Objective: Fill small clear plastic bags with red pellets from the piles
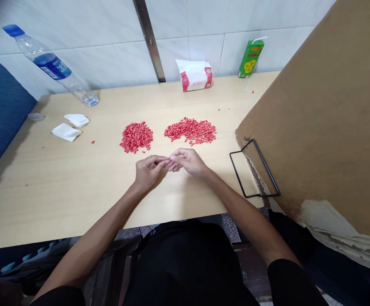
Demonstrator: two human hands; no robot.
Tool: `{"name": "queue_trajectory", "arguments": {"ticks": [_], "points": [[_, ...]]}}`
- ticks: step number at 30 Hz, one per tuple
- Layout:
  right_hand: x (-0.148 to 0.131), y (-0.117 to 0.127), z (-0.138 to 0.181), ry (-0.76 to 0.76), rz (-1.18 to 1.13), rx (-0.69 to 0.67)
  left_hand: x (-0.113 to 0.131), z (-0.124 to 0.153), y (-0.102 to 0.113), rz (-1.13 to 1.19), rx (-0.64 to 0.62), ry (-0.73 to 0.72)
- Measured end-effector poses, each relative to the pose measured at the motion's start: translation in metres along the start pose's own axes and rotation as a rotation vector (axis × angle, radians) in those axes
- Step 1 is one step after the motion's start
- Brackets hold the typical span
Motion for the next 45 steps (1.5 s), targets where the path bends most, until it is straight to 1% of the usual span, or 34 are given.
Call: {"name": "queue_trajectory", "arguments": {"ticks": [7,12,17,23,38,45], "points": [[-0.003,0.0,0.001,-0.036,-0.034,-0.028,-0.007,-0.002,-0.005,0.231,-0.074,0.076],[-0.003,-0.001,0.001,-0.067,-0.036,-0.068,-0.011,-0.003,-0.008,0.33,-0.082,0.111],[-0.005,-0.001,0.001,-0.074,-0.041,-0.053,-0.011,-0.002,-0.007,0.305,-0.081,0.099],[-0.004,-0.003,0.001,-0.077,-0.029,-0.088,-0.007,-0.003,-0.006,0.317,-0.075,0.112],[-0.003,-0.002,0.002,-0.089,-0.021,-0.105,-0.005,-0.003,-0.006,0.31,-0.071,0.114],[-0.002,-0.004,0.001,-0.095,-0.032,-0.108,-0.009,-0.001,-0.008,0.315,-0.083,0.112]]}}
Point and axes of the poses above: each hand's wrist, its own z-axis away from the middle knuckle, its own y-axis out of the back of the hand, x = y × z, the point moved 7 cm from there along -z, towards the middle knuckle, and after that the axes turned 11 degrees about -x, right-handed, at the moved point
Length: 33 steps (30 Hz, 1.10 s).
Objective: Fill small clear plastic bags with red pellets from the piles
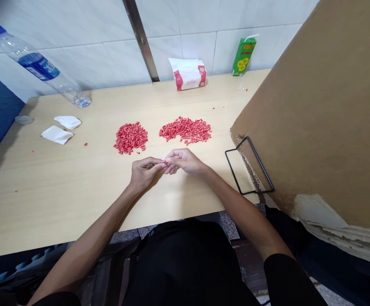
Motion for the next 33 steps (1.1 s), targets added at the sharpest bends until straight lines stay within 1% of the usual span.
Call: {"name": "queue_trajectory", "arguments": {"ticks": [9,16,26,33], "points": [[-0.0004,-0.0004,0.001,-0.016,-0.002,-0.012,0.0013,-0.0002,0.0002,-0.019,0.017,-0.027],[-0.0017,-0.0021,0.0006,-0.011,-0.003,-0.022,-0.0007,0.0007,0.0008,-0.032,0.037,-0.015],[-0.0012,-0.0012,0.0005,-0.013,-0.016,-0.027,-0.0017,0.0001,0.0019,-0.079,0.034,-0.037],[0.0001,-0.0001,0.0005,-0.024,-0.036,-0.023,-0.0011,-0.0013,0.0006,-0.051,0.027,-0.032]]}}
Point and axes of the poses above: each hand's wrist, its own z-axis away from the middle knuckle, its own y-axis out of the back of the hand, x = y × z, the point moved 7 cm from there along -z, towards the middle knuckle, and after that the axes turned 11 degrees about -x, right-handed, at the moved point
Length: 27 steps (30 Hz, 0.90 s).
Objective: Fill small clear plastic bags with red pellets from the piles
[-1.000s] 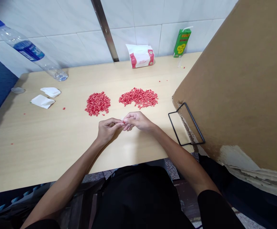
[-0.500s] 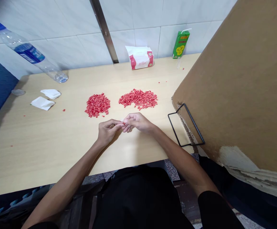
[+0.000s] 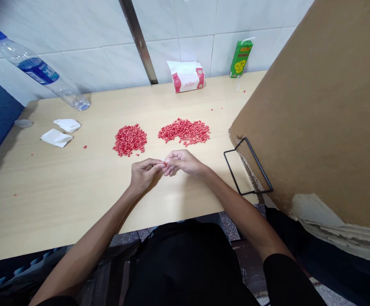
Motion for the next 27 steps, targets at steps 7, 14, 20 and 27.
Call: {"name": "queue_trajectory", "arguments": {"ticks": [7,14,20,27], "points": [[0.0006,-0.0001,-0.0008,0.009,-0.004,-0.012,0.0008,0.0,-0.0001,0.016,-0.009,0.016],[0.001,0.0002,-0.0004,0.015,-0.01,-0.01,-0.0005,0.0004,0.0001,0.011,-0.007,0.011],[0.0009,0.0002,-0.0005,0.017,-0.002,-0.015,0.0014,-0.0001,0.0003,0.004,-0.001,-0.019],[0.0007,0.0,-0.0007,0.021,-0.004,-0.018,0.0013,-0.0001,0.0003,-0.008,-0.008,-0.014]]}}
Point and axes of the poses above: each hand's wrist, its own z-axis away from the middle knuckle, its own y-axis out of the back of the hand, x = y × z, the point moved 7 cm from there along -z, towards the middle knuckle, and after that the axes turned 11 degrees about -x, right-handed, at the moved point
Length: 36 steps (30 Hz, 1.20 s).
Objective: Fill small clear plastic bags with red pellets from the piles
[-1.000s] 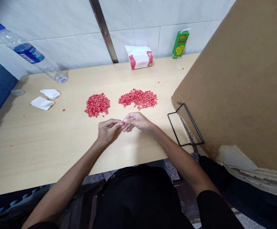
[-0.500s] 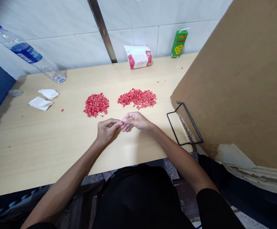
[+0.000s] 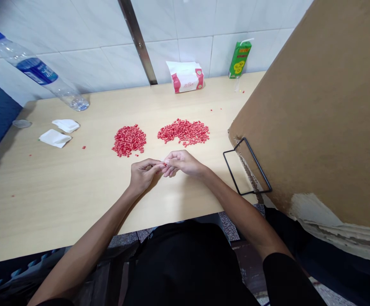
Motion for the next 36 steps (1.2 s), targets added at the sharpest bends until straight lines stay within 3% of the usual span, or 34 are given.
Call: {"name": "queue_trajectory", "arguments": {"ticks": [36], "points": [[-0.0025,0.0002,0.0013,-0.002,0.001,0.019,-0.0068,-0.0008,-0.0035,0.136,-0.034,0.076]]}}
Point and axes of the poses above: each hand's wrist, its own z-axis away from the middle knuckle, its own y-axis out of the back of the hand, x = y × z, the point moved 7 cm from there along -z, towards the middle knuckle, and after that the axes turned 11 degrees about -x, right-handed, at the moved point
